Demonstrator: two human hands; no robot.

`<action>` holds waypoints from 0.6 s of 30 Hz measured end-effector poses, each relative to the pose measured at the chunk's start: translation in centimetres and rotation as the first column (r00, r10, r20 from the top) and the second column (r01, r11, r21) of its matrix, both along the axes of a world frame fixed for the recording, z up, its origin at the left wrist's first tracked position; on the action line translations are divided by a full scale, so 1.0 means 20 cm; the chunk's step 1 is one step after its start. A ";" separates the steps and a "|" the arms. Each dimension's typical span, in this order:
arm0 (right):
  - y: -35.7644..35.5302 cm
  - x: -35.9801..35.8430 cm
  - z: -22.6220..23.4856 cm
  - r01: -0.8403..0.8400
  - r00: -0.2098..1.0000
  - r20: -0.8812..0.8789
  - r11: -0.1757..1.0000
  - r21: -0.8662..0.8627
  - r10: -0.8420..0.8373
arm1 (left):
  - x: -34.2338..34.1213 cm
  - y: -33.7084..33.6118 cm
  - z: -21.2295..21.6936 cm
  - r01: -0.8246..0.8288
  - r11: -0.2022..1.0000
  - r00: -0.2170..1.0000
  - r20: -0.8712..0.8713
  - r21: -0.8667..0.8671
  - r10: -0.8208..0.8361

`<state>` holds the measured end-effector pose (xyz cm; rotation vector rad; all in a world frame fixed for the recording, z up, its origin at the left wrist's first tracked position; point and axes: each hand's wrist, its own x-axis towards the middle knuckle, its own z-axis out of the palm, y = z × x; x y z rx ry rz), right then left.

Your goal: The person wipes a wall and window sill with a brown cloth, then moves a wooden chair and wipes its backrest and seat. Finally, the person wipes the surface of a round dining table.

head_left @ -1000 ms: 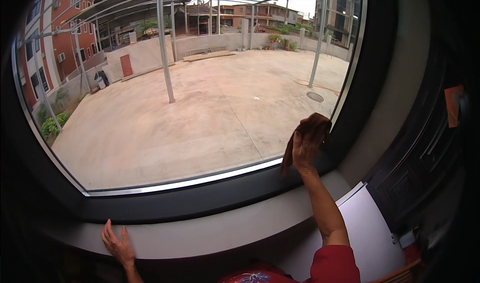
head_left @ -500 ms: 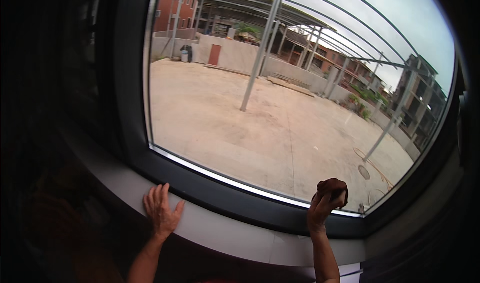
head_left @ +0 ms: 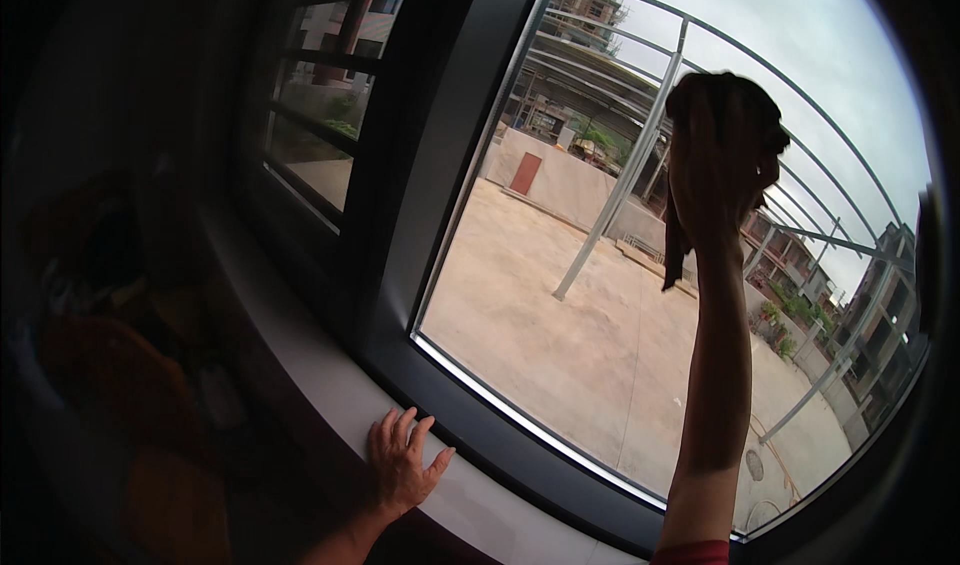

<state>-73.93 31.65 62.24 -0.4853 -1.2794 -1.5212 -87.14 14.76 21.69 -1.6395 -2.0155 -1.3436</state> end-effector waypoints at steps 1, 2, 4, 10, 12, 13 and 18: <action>0.03 -0.10 0.06 -0.060 0.998 0.018 0.998 -0.010 0.060 | 0.00 -0.01 0.01 -0.003 1.000 1.000 0.009 0.011 0.003; 0.05 -0.20 0.08 -0.071 0.996 0.054 0.997 0.034 0.070 | 0.01 -0.01 0.01 0.003 1.000 1.000 0.011 0.014 -0.003; 0.09 -0.40 0.06 -0.156 0.978 0.149 0.987 0.042 0.148 | 0.00 -0.01 0.00 -0.007 1.000 1.000 0.026 0.021 0.006; 0.12 -0.76 -0.35 -0.074 0.981 0.152 0.955 -0.286 0.122 | -0.01 -0.03 0.03 0.004 1.000 0.997 0.074 0.028 -0.006; 0.11 -0.81 -0.52 0.004 0.985 0.165 0.950 -0.312 0.050 | -0.02 -0.02 0.01 0.007 0.999 0.996 0.086 0.047 -0.011; 0.09 -0.82 -0.60 0.035 0.986 0.167 0.941 -0.336 0.023 | -0.02 -0.02 0.01 0.011 0.998 0.996 0.089 0.060 -0.016; 0.07 -0.82 -1.00 0.111 0.966 0.258 0.900 -0.421 0.002 | -0.01 -0.03 0.02 -0.013 0.999 0.989 0.147 0.052 0.005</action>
